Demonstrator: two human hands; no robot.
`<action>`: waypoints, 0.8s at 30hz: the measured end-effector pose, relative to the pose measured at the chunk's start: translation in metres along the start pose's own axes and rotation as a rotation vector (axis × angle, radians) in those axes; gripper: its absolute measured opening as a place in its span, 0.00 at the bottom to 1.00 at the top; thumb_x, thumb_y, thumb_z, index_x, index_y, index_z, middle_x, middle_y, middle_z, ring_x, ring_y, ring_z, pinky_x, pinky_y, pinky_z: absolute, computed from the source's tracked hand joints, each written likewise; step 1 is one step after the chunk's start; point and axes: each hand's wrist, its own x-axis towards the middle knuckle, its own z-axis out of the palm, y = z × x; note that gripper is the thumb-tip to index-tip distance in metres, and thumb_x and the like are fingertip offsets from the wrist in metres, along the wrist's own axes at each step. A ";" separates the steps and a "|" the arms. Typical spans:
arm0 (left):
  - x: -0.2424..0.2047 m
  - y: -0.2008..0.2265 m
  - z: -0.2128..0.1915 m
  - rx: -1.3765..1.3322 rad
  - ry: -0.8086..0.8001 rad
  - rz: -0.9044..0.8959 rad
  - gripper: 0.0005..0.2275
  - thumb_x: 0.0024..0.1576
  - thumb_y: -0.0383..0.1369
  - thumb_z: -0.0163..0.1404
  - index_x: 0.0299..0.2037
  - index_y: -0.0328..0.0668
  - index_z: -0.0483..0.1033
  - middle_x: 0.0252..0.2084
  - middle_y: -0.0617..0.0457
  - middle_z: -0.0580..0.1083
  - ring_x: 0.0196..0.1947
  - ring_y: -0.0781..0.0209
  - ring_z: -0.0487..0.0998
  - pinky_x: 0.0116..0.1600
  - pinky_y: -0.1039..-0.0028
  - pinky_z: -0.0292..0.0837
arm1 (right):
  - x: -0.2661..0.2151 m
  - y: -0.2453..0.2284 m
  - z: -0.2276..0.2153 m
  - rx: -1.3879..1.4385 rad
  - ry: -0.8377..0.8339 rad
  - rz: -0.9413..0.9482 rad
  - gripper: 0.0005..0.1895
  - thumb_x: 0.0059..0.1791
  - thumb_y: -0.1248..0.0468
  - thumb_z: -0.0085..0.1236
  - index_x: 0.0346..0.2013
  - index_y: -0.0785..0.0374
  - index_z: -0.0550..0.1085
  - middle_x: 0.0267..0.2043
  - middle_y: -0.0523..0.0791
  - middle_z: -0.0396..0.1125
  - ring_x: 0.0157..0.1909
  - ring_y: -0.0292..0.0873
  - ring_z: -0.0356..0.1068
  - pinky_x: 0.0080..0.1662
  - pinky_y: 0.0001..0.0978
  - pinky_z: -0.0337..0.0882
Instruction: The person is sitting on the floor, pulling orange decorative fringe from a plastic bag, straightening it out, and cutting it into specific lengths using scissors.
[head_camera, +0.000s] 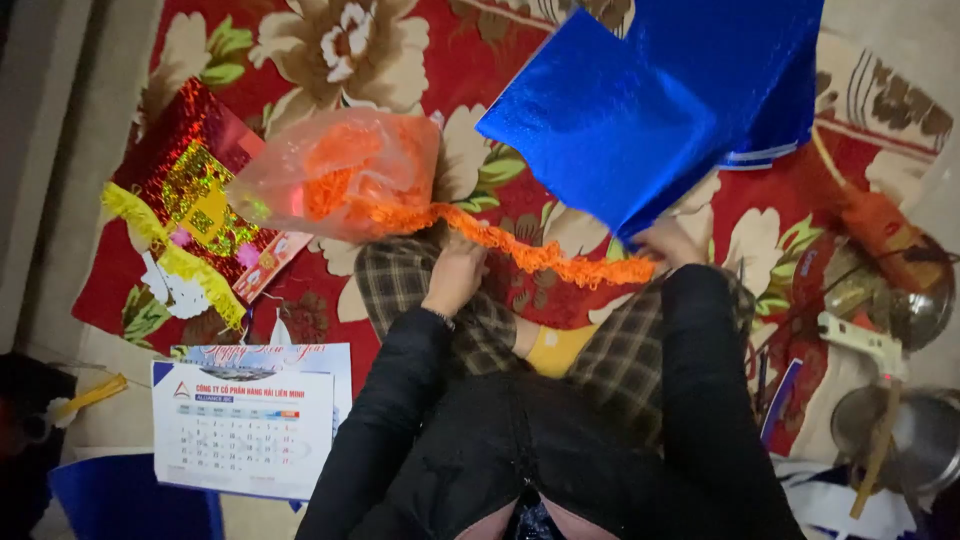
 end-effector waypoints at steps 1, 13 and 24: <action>0.000 0.004 -0.005 -0.003 -0.012 0.000 0.07 0.58 0.32 0.51 0.43 0.43 0.77 0.41 0.51 0.75 0.48 0.49 0.74 0.52 0.63 0.68 | 0.015 0.014 -0.004 0.003 -0.003 0.011 0.20 0.44 0.66 0.61 0.47 0.73 0.68 0.36 0.58 0.71 0.34 0.57 0.75 0.30 0.45 0.73; 0.092 -0.039 0.016 -0.472 0.148 -0.312 0.13 0.58 0.31 0.52 0.51 0.36 0.74 0.44 0.34 0.75 0.49 0.31 0.74 0.53 0.49 0.69 | 0.030 0.029 -0.012 -0.131 0.518 -0.178 0.16 0.49 0.63 0.54 0.51 0.44 0.75 0.32 0.40 0.72 0.28 0.40 0.74 0.36 0.33 0.73; 0.216 -0.134 0.166 -0.402 0.091 -0.809 0.14 0.46 0.54 0.59 0.35 0.62 0.80 0.35 0.63 0.76 0.41 0.54 0.79 0.47 0.61 0.70 | -0.023 -0.009 -0.016 -0.078 0.556 -0.164 0.17 0.47 0.68 0.57 0.50 0.65 0.70 0.44 0.57 0.66 0.50 0.65 0.69 0.50 0.56 0.69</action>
